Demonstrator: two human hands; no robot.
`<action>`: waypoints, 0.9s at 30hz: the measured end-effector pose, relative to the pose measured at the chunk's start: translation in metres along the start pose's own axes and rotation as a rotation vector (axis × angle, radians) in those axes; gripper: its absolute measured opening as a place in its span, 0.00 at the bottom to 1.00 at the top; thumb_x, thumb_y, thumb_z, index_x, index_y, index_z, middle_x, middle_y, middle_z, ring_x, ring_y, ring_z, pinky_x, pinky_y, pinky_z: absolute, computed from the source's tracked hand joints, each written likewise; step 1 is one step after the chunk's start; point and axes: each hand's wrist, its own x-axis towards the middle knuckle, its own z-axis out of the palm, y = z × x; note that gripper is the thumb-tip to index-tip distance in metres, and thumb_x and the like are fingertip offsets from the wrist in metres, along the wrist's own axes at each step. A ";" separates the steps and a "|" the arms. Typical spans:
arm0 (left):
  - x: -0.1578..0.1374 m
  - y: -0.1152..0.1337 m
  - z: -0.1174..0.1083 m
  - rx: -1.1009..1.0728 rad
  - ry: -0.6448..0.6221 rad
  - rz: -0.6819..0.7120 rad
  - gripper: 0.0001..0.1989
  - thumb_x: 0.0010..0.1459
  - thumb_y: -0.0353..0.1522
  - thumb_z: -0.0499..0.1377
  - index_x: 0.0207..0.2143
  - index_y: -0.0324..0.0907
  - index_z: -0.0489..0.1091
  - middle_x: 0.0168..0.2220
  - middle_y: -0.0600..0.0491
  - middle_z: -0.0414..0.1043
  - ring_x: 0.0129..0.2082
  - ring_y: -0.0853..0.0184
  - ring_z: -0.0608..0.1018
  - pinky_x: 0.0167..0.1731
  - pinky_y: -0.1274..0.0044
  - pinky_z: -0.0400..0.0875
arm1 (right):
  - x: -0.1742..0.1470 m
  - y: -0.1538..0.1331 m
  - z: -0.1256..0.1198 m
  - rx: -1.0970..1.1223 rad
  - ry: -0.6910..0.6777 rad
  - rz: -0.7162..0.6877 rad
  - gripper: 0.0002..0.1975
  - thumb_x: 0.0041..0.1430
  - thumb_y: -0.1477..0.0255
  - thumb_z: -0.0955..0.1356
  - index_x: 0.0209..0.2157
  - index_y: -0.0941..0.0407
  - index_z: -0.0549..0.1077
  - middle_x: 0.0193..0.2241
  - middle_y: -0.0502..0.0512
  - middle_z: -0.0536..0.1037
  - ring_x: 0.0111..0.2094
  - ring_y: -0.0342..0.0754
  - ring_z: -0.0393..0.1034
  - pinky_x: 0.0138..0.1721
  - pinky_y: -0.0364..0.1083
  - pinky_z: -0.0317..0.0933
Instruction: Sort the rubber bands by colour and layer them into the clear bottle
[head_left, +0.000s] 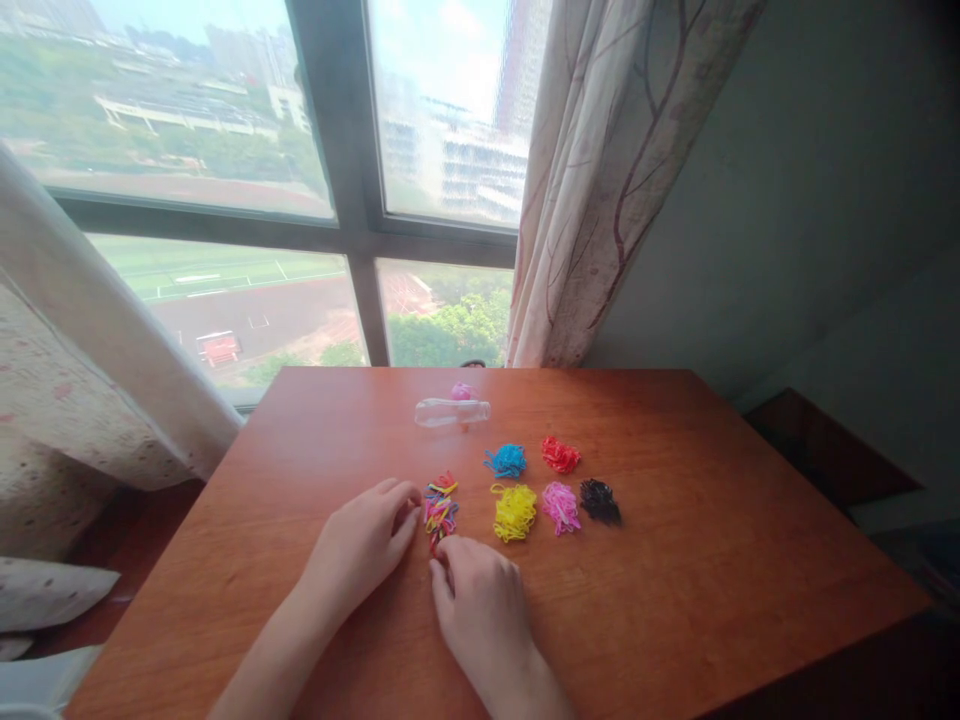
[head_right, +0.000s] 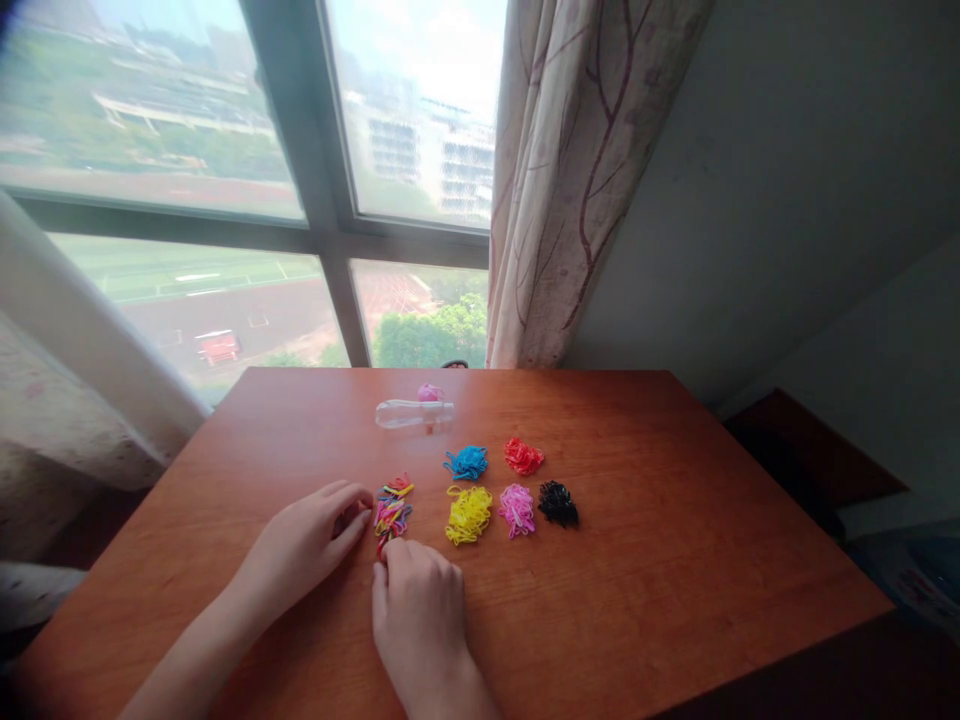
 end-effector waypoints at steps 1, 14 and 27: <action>0.000 0.000 0.000 0.000 -0.001 0.000 0.08 0.62 0.33 0.51 0.38 0.46 0.70 0.37 0.53 0.74 0.35 0.64 0.76 0.34 0.76 0.63 | 0.001 0.000 0.001 -0.005 0.005 -0.006 0.06 0.59 0.78 0.67 0.32 0.53 0.71 0.29 0.48 0.78 0.31 0.46 0.73 0.30 0.44 0.50; -0.001 0.005 -0.003 -0.136 0.032 0.120 0.09 0.62 0.31 0.52 0.39 0.44 0.72 0.32 0.54 0.72 0.29 0.68 0.73 0.31 0.78 0.63 | 0.003 0.009 -0.011 0.066 0.112 -0.017 0.06 0.57 0.79 0.66 0.29 0.53 0.70 0.23 0.46 0.75 0.24 0.42 0.68 0.27 0.44 0.46; -0.004 0.015 0.003 -0.326 -0.061 0.332 0.10 0.56 0.25 0.56 0.37 0.45 0.74 0.37 0.54 0.73 0.32 0.70 0.74 0.33 0.81 0.66 | 0.007 0.009 -0.030 0.156 0.169 -0.025 0.06 0.59 0.77 0.63 0.29 0.54 0.70 0.22 0.47 0.73 0.23 0.42 0.66 0.28 0.41 0.48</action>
